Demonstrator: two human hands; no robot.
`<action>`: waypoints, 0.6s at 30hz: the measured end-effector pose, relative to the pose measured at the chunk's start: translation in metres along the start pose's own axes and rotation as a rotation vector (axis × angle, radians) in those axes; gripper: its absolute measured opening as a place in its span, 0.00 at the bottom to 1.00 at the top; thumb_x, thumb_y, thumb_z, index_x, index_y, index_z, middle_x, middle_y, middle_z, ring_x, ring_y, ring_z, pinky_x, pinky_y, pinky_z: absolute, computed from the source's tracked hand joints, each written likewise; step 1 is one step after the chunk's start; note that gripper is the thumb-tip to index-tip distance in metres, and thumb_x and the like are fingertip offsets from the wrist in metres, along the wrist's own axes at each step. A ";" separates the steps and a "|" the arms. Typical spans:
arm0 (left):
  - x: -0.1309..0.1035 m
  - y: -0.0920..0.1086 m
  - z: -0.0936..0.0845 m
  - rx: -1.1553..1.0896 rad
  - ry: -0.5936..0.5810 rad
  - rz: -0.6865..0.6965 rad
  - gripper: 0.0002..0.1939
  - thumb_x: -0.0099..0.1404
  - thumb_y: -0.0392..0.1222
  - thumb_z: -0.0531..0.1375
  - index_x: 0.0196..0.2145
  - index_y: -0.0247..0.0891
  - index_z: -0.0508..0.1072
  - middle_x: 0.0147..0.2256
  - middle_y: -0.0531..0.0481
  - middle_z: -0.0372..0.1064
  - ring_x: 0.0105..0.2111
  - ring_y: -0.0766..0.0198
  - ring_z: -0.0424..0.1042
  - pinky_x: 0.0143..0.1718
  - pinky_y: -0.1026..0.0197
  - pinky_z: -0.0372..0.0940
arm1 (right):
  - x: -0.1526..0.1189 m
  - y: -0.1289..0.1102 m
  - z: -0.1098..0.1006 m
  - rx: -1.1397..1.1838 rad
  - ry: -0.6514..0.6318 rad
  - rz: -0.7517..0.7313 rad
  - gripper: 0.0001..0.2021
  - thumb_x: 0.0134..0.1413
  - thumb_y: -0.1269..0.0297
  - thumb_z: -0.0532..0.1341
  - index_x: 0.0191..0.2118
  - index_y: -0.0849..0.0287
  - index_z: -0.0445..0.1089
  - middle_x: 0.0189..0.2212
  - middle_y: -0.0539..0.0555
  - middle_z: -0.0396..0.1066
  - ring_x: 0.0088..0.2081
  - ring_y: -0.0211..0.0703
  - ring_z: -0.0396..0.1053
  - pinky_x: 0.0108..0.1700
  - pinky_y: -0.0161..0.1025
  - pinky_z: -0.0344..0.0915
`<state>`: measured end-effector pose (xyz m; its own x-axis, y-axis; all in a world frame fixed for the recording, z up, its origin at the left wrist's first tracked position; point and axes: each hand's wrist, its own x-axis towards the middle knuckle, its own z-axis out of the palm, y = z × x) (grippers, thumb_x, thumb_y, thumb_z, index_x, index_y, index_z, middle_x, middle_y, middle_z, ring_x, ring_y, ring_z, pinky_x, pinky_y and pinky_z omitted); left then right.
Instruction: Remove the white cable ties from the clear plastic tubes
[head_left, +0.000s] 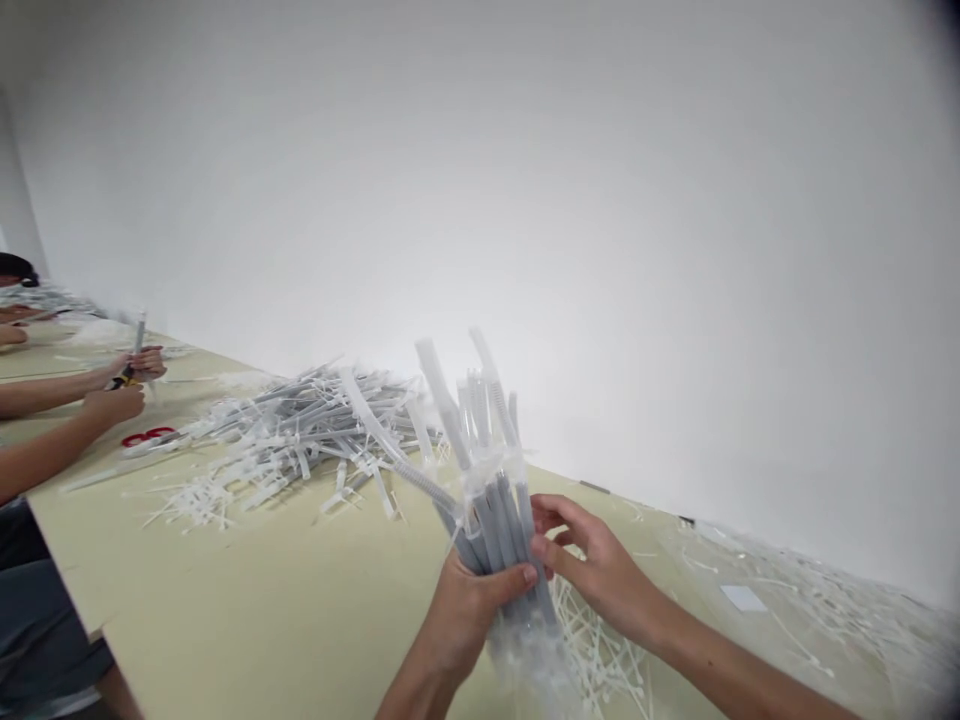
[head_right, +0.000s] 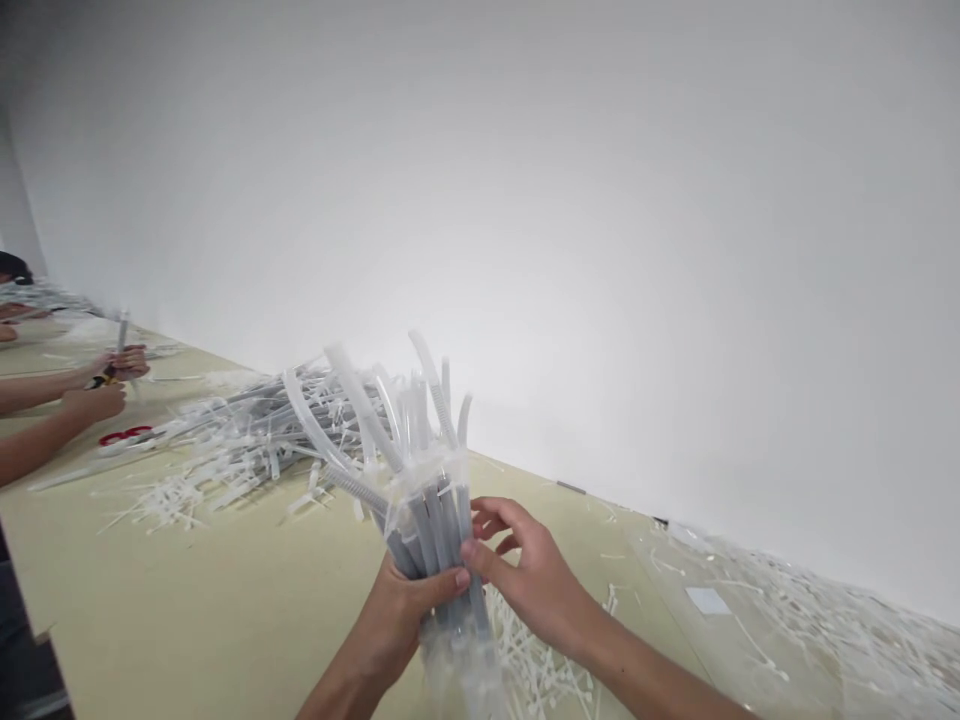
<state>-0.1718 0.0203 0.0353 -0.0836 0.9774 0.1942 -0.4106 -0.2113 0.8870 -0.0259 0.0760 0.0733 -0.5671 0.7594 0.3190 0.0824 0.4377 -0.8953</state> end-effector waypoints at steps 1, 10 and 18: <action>0.002 0.006 0.001 0.043 -0.042 0.031 0.23 0.50 0.39 0.68 0.45 0.37 0.73 0.38 0.44 0.74 0.39 0.55 0.72 0.42 0.56 0.65 | 0.000 -0.005 0.000 0.073 -0.066 0.002 0.22 0.50 0.53 0.62 0.50 0.55 0.66 0.44 0.56 0.69 0.43 0.47 0.67 0.43 0.41 0.64; 0.007 -0.007 -0.021 0.426 -0.164 0.106 0.27 0.53 0.39 0.65 0.51 0.37 0.68 0.42 0.46 0.71 0.43 0.54 0.67 0.46 0.56 0.61 | 0.006 0.022 0.030 0.551 -0.100 0.236 0.17 0.35 0.61 0.71 0.34 0.62 0.74 0.31 0.54 0.74 0.38 0.47 0.69 0.42 0.40 0.63; -0.003 0.006 -0.012 0.559 -0.160 0.120 0.21 0.55 0.37 0.62 0.48 0.39 0.69 0.47 0.47 0.68 0.46 0.54 0.66 0.49 0.57 0.60 | 0.004 0.031 0.039 0.552 -0.041 0.217 0.18 0.30 0.59 0.73 0.31 0.63 0.76 0.26 0.54 0.74 0.34 0.47 0.70 0.38 0.40 0.64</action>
<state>-0.1849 0.0164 0.0348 0.0558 0.9425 0.3295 0.1372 -0.3341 0.9325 -0.0574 0.0742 0.0346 -0.6169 0.7796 0.1080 -0.2317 -0.0488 -0.9716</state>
